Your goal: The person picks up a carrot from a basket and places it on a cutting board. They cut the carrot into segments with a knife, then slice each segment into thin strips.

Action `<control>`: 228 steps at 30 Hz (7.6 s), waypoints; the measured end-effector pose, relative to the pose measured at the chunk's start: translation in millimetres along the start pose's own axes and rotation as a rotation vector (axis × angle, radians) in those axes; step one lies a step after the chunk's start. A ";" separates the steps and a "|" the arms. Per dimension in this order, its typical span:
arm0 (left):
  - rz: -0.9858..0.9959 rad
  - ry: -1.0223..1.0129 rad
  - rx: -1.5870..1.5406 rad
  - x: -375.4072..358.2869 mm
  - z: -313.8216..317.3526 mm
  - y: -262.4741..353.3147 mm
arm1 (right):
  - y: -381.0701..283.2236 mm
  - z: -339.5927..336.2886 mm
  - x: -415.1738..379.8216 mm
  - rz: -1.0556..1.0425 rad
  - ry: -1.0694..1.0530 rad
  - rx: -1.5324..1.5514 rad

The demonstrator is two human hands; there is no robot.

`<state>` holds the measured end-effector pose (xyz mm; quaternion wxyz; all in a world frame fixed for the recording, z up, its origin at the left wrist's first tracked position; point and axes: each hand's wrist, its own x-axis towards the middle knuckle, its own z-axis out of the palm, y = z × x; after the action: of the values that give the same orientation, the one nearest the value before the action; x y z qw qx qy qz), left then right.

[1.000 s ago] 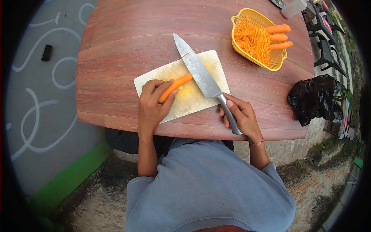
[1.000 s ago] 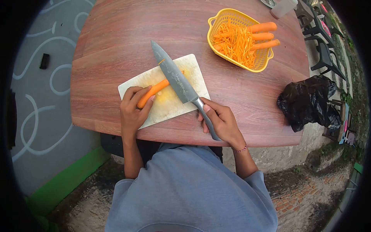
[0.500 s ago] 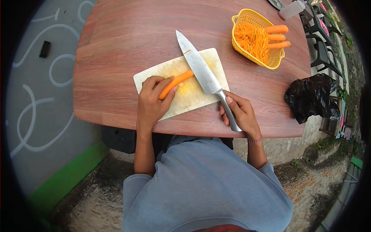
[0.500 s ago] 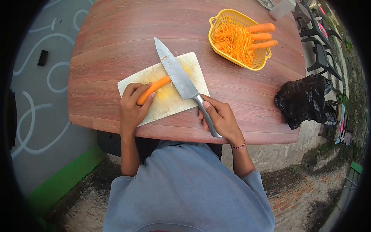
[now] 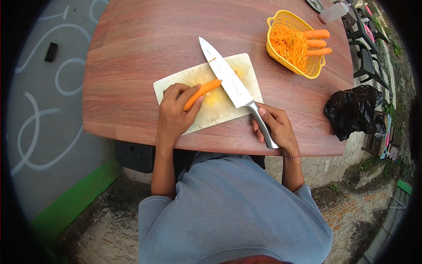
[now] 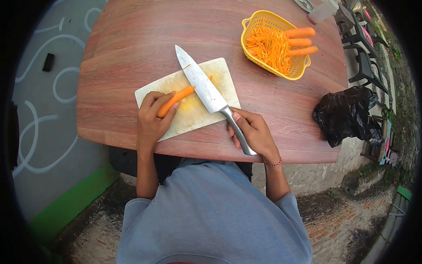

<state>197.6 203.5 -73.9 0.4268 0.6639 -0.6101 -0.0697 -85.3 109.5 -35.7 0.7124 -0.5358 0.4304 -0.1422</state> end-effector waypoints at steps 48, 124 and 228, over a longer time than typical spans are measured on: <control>0.043 -0.193 0.033 66.7 19.8 23.8 | 22.2 -6.3 -9.5 -0.237 0.089 0.202; 0.140 -0.104 0.069 50.8 41.0 31.8 | 0.5 29.8 -30.4 -0.309 0.264 -0.590; 0.061 -0.238 0.060 46.2 11.7 16.1 | 2.8 1.2 -56.5 -0.340 0.592 -0.614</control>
<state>189.7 159.4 -51.0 0.3332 0.6446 -0.6782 -0.1164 -118.4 148.8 -12.1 0.3335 -0.7214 0.5437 -0.2699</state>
